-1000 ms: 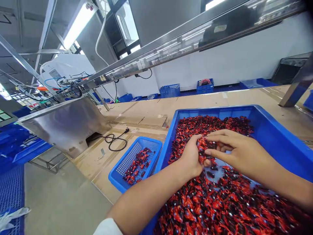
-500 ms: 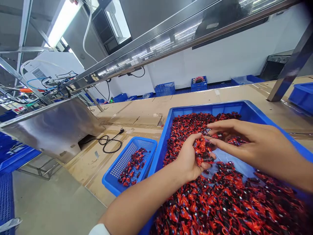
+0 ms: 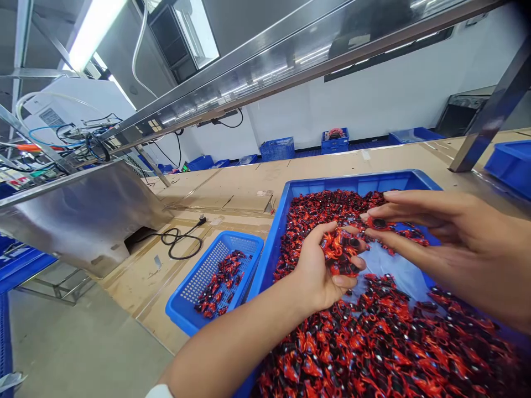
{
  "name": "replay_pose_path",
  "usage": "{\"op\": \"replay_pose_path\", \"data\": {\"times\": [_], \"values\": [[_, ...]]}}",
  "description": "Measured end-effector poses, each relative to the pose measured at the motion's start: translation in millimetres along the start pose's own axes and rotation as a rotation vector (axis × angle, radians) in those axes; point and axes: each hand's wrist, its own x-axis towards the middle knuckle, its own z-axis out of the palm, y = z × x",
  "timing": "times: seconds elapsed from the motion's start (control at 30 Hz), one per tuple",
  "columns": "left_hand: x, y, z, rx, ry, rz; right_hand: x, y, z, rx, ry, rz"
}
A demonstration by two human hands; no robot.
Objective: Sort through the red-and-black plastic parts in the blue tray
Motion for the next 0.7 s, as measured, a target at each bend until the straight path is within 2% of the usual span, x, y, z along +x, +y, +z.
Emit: {"op": "replay_pose_path", "data": {"times": [0.1,0.27,0.53,0.6,0.7], "values": [[-1,0,0.9,0.022,-0.003,0.019,3,-1,-1,-0.047,0.021,-0.097],[-4,0,2.2,0.051,-0.004,0.041,4,0,1,-0.034,0.023,-0.103],[-4,-2,0.1,0.052,-0.032,0.035,8,-5,-1,-0.004,-0.043,-0.122],[-4,-2,0.8,0.038,-0.038,0.03,11,-6,1,0.09,-0.047,-0.029],[-4,0,2.1,-0.006,-0.044,0.006,14,-4,7,0.503,-0.099,0.337]]}}
